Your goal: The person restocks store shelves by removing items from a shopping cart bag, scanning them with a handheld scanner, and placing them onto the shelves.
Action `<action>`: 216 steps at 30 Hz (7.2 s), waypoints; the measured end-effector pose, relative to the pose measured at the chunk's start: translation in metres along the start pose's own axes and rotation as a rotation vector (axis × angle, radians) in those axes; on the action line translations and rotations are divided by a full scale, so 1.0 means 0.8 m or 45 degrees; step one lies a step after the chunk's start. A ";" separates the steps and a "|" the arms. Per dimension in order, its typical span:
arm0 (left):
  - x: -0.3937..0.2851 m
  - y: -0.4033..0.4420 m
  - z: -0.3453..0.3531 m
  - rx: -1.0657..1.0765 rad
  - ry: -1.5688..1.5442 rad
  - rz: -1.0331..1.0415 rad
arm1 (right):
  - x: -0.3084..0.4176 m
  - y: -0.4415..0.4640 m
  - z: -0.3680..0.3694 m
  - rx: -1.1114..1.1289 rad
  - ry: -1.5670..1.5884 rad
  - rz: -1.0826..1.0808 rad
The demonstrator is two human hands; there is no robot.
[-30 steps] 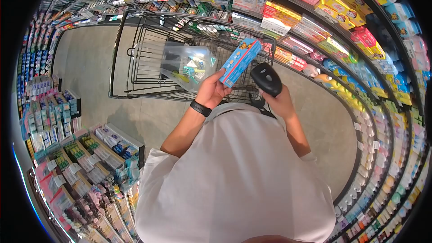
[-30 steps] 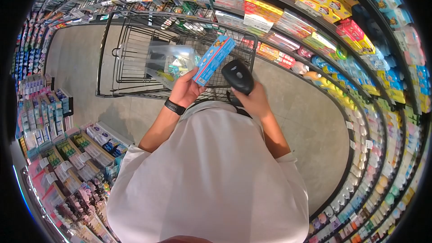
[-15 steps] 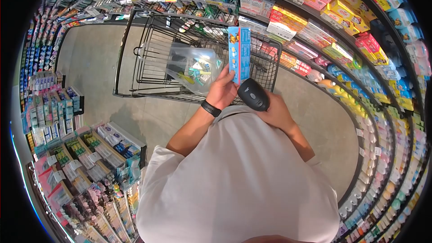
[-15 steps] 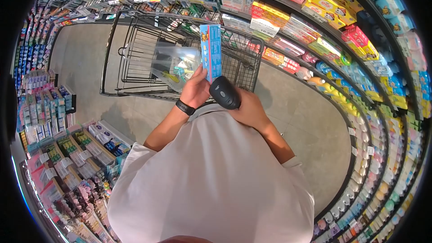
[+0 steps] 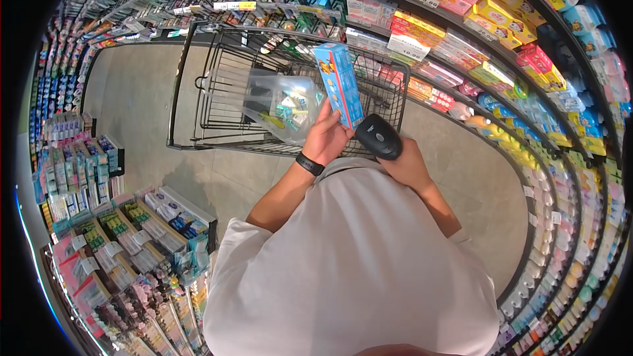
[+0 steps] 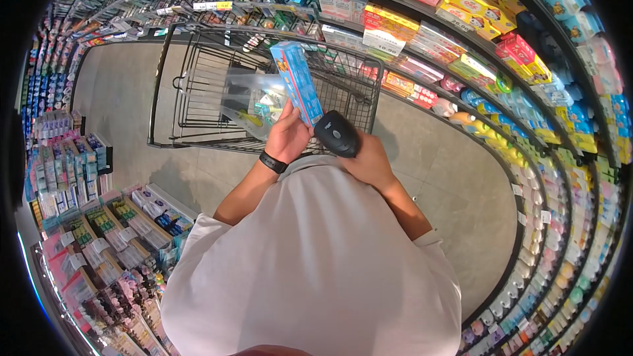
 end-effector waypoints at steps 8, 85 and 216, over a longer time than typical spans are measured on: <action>-0.004 -0.006 0.004 -0.057 0.182 -0.007 | -0.019 0.002 -0.006 -0.292 0.450 0.097; 0.013 0.001 0.043 -0.106 1.010 -0.213 | 0.000 0.010 -0.001 -0.480 0.290 -0.165; -0.239 0.391 0.121 0.191 3.251 0.649 | -0.388 -0.209 0.079 -0.634 0.182 1.314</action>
Point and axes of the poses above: each hand's wrist, its own y-axis towards the middle knuckle, its own z-axis out of the palm, x = y × z, the point moved 2 cm from there along y, towards the middle knuckle, and after that the axes turned 10 degrees about x, right-handed, at the moved point
